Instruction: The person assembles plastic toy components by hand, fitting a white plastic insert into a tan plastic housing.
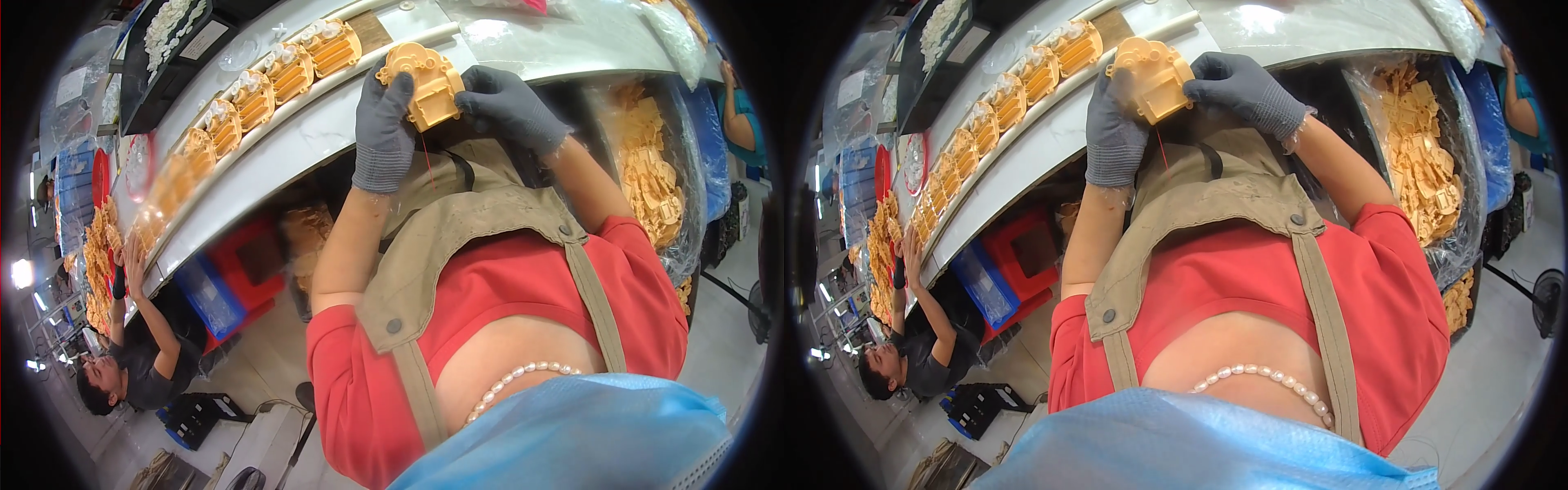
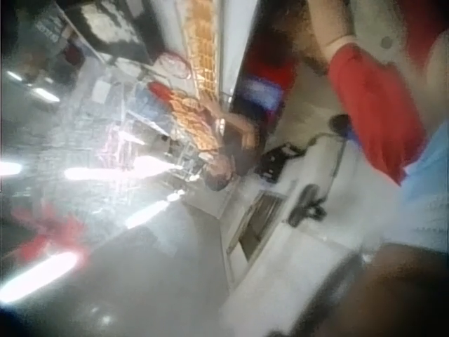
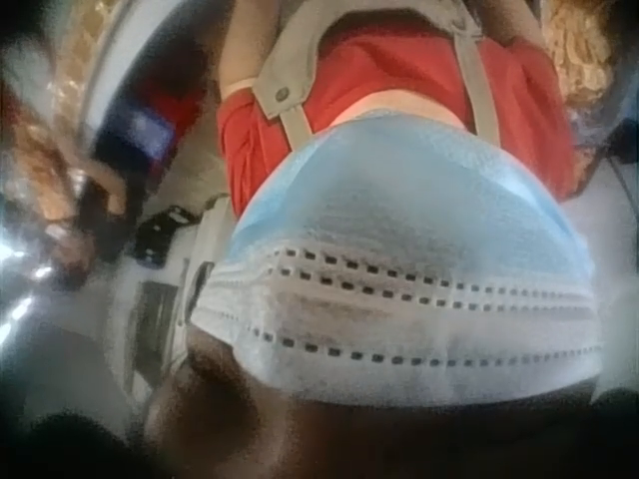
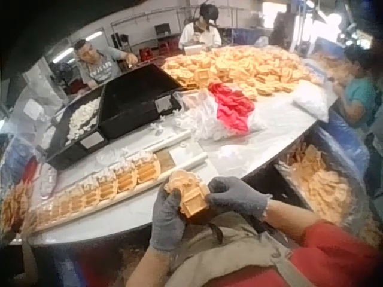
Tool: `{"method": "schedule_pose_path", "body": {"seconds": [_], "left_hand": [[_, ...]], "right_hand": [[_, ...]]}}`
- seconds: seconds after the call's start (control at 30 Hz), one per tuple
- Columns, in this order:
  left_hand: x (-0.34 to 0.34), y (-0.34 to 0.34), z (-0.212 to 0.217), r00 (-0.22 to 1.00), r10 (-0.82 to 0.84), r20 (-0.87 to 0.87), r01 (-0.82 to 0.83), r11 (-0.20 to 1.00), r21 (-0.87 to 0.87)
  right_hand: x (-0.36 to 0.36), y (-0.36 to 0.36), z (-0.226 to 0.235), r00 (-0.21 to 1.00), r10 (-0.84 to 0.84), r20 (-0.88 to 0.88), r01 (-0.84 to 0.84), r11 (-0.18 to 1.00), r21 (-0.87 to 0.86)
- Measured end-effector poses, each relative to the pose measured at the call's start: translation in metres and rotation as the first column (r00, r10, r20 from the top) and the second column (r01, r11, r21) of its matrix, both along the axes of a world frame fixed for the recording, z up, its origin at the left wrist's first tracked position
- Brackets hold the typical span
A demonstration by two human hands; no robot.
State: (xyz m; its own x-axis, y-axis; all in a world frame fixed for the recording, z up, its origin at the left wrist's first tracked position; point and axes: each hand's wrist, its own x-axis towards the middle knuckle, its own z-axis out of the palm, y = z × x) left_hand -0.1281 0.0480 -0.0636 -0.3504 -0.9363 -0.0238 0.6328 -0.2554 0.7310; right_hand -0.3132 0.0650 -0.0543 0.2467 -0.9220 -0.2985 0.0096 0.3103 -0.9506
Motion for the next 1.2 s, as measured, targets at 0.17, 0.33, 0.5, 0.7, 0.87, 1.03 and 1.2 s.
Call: {"method": "schedule_pose_path", "body": {"seconds": [0.17, 0.33, 0.5, 0.7, 0.87, 1.03, 1.2], "left_hand": [[-0.003, -0.003, -0.002, 1.0, -0.001, -0.028, 0.003, 0.998, 0.069], [-0.009, -0.001, -0.001, 0.979, 0.13, 0.156, -0.112, 0.986, -0.12], [-0.015, 0.001, 0.007, 0.937, 0.223, 0.269, -0.138, 0.943, -0.302], [-0.024, 0.015, 0.005, 0.903, 0.214, 0.372, -0.081, 0.937, -0.341], [-0.023, 0.025, 0.02, 0.834, 0.337, 0.438, -0.093, 0.867, -0.489], [-0.02, 0.017, 0.021, 0.677, 0.605, 0.42, -0.08, 0.628, -0.774], [-0.016, 0.004, 0.026, 0.85, 0.422, 0.317, -0.159, 0.777, -0.609]], "right_hand": [[-0.01, -0.005, -0.011, 0.999, 0.043, 0.007, -0.042, 0.997, -0.067], [-0.014, -0.007, -0.014, 0.996, 0.042, -0.075, -0.047, 0.996, -0.073], [-0.008, -0.016, -0.023, 0.995, -0.064, -0.082, 0.045, 0.974, -0.22], [0.024, -0.022, 0.006, 0.93, -0.365, -0.052, 0.222, 0.667, -0.711], [0.028, -0.026, 0.008, 0.935, -0.351, 0.053, 0.272, 0.612, -0.743], [0.032, -0.029, 0.008, 0.923, -0.343, 0.172, 0.379, 0.738, -0.558], [0.033, -0.057, 0.021, 0.923, -0.098, 0.371, 0.384, 0.222, -0.896]]}}
